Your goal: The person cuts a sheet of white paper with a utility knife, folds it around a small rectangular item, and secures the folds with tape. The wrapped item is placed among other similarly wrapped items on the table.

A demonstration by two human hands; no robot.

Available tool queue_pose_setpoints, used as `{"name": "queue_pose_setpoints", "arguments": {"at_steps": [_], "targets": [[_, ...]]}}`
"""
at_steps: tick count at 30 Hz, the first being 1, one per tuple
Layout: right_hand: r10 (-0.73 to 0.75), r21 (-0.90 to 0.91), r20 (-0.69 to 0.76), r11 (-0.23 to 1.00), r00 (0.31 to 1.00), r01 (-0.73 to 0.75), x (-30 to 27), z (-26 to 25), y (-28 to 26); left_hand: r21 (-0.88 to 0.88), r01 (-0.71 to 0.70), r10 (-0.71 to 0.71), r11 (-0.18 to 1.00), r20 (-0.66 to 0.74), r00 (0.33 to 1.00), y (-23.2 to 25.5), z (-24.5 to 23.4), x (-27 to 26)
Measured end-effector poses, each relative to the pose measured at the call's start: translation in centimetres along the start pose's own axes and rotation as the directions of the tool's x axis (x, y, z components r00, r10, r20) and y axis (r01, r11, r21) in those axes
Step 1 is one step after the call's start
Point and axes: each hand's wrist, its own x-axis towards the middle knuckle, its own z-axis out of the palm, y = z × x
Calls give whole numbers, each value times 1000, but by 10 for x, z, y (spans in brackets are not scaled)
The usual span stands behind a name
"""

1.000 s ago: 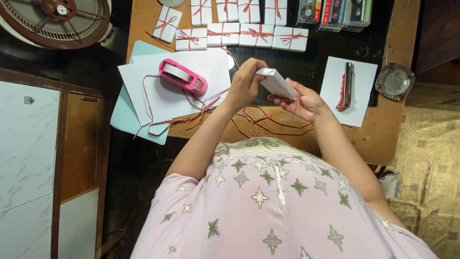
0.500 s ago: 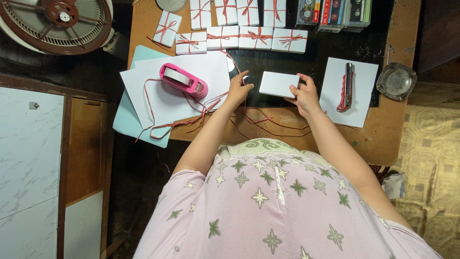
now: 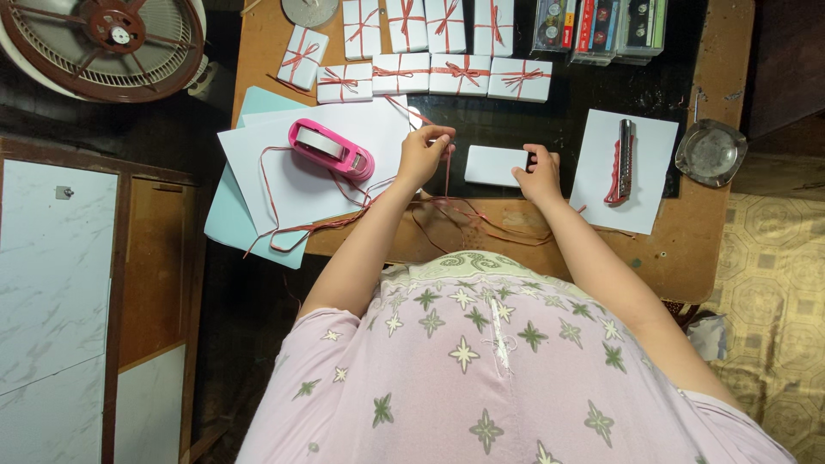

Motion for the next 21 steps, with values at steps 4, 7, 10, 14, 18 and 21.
{"name": "queue_pose_setpoints", "arguments": {"at_steps": [4,7,10,14,18,21], "targets": [[-183,-87,-70,980,981,177,-1,-18,-37,133,-64,51,989,96,994,62,-6,-13],[-172,128,31,978,985,167,-5,-46,-99,320,-112,53,941,188,981,113,-7,-27],[-478,265,118,860,871,436,-10,-80,-168,364,-251,129,897,327,936,159,-1,-39],[-711,563,230,654,664,505,-13,-115,-233,304,-421,254,855,462,850,207,6,-54],[-699,801,374,575,610,168,-8,-138,-253,269,-445,292,855,460,839,236,-1,-63],[-604,790,341,600,720,130,-8,-159,-245,158,-386,283,909,444,850,244,-13,-64]]}}
